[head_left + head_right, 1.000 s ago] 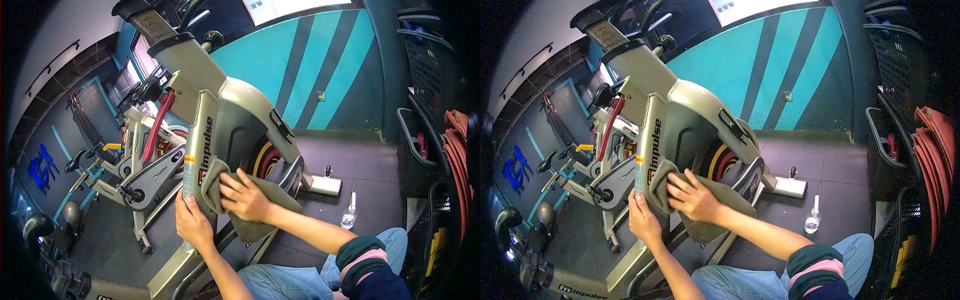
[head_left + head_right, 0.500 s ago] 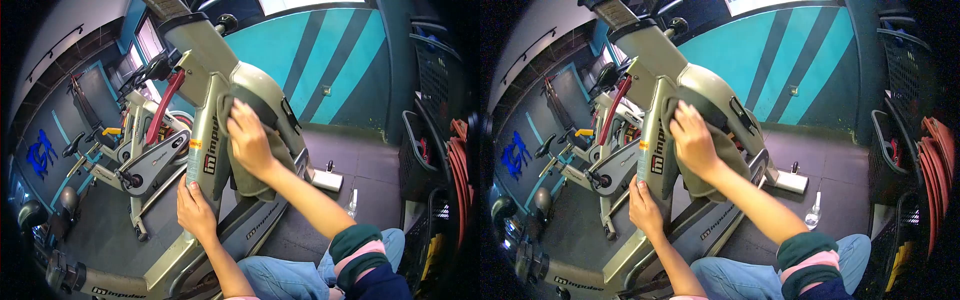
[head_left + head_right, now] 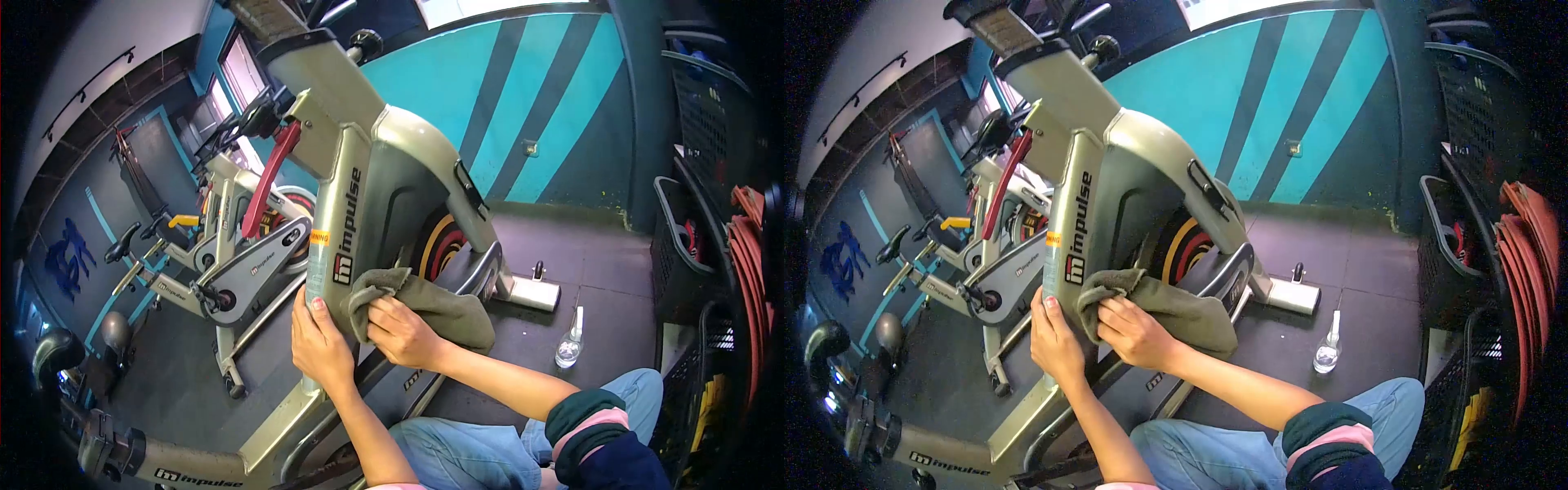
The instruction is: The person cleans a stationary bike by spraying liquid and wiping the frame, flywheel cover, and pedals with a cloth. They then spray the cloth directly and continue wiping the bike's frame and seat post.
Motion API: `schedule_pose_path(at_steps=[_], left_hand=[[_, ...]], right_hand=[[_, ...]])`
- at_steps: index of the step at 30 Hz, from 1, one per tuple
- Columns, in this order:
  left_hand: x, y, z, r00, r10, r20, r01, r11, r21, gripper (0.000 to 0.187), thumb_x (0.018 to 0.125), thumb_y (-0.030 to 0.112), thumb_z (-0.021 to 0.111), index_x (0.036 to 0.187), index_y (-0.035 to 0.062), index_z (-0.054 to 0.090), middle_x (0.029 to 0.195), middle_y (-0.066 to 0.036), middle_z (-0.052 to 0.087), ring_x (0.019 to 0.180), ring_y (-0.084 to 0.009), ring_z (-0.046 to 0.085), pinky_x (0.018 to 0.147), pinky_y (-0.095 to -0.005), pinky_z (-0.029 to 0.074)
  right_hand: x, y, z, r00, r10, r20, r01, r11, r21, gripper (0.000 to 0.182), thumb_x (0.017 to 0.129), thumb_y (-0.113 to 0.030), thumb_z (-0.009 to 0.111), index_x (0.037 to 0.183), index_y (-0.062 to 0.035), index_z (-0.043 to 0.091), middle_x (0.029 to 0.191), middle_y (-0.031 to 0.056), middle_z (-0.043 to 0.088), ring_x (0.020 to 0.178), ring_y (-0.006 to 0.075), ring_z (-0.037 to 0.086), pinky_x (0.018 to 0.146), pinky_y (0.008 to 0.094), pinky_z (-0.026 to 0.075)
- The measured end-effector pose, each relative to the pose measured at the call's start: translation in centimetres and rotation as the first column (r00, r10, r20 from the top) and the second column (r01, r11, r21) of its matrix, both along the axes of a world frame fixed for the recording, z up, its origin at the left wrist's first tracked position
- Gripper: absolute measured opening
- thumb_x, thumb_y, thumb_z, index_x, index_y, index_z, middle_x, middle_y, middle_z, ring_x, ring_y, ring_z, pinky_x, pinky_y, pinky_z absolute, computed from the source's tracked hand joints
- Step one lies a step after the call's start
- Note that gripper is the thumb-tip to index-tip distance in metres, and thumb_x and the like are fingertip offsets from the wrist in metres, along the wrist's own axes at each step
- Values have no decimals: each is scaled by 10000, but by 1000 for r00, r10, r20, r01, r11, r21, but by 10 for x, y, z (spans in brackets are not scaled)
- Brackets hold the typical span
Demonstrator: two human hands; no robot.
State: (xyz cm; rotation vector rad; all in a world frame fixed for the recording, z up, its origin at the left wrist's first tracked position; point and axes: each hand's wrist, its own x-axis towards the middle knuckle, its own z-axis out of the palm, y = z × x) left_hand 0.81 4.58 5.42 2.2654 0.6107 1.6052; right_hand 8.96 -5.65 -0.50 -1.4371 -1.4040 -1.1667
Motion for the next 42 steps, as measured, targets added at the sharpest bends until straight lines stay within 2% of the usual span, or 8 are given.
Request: schedule_pose_path(at_steps=[4,10,18,20,26,34,38,42], left_hand=[[0,0,-1,1000,2,-12,-2,1000,-11,399,984,368,383,1221,119,584,1078,-148,661,944,-353,632,774,-415,474],[1,0,-1,1000,2,4,-2,1000,-4,403,985,385,389,1218,121,586,1073,-150,661,940,-351,633,771,-417,473],[1,-5,3,1000,7,11,-7,999,-39,396,984,378,384,1198,119,593,1058,-150,661,931,-356,631,770,-417,471],[-1,-7,5,1000,-9,-29,7,997,-82,381,975,340,409,1207,86,574,1088,-129,644,974,-356,603,801,-443,458],[-4,-6,7,999,-21,-42,18,997,-69,378,978,340,406,1207,93,577,1099,-124,644,984,-352,604,804,-440,461],[-4,-2,3,999,-26,-33,25,999,-21,377,976,331,409,1224,97,571,1124,-121,639,999,-346,602,821,-435,460],[-5,-3,4,998,-36,-48,33,998,-52,375,976,327,411,1227,98,569,1129,-118,638,1005,-344,601,828,-434,458],[-4,-2,4,999,-28,-24,27,999,-38,398,982,366,407,1239,115,576,1119,-147,647,993,-351,620,822,-417,471]], right_hand=[[40,-2,13,979,-199,35,201,975,-95,198,750,-192,635,797,0,634,1034,177,581,1094,349,530,1068,547,315],[86,-19,111,851,-493,-180,523,825,215,255,852,-223,605,876,26,653,1048,192,589,1140,369,504,1109,583,189],[59,4,93,926,-316,-207,360,903,235,290,818,-73,607,1051,98,580,1146,265,540,1164,463,468,1068,520,326],[38,12,68,942,-267,-202,316,909,272,185,759,-48,607,904,67,600,1069,250,544,1139,424,490,1063,526,342],[-3,11,2,984,-149,-93,154,987,48,267,735,-85,595,962,52,627,1101,224,567,1158,385,499,1087,548,314],[71,-18,109,787,-616,49,609,786,103,214,777,-124,513,896,14,626,980,173,592,1094,325,539,1110,586,212],[105,-25,156,745,-667,-16,662,735,146,175,814,-109,497,874,3,617,986,164,600,1085,302,551,1113,575,203],[119,-27,154,829,-559,-26,547,799,249,167,800,-72,532,904,38,603,1006,192,597,1047,347,559,1076,510,325]])
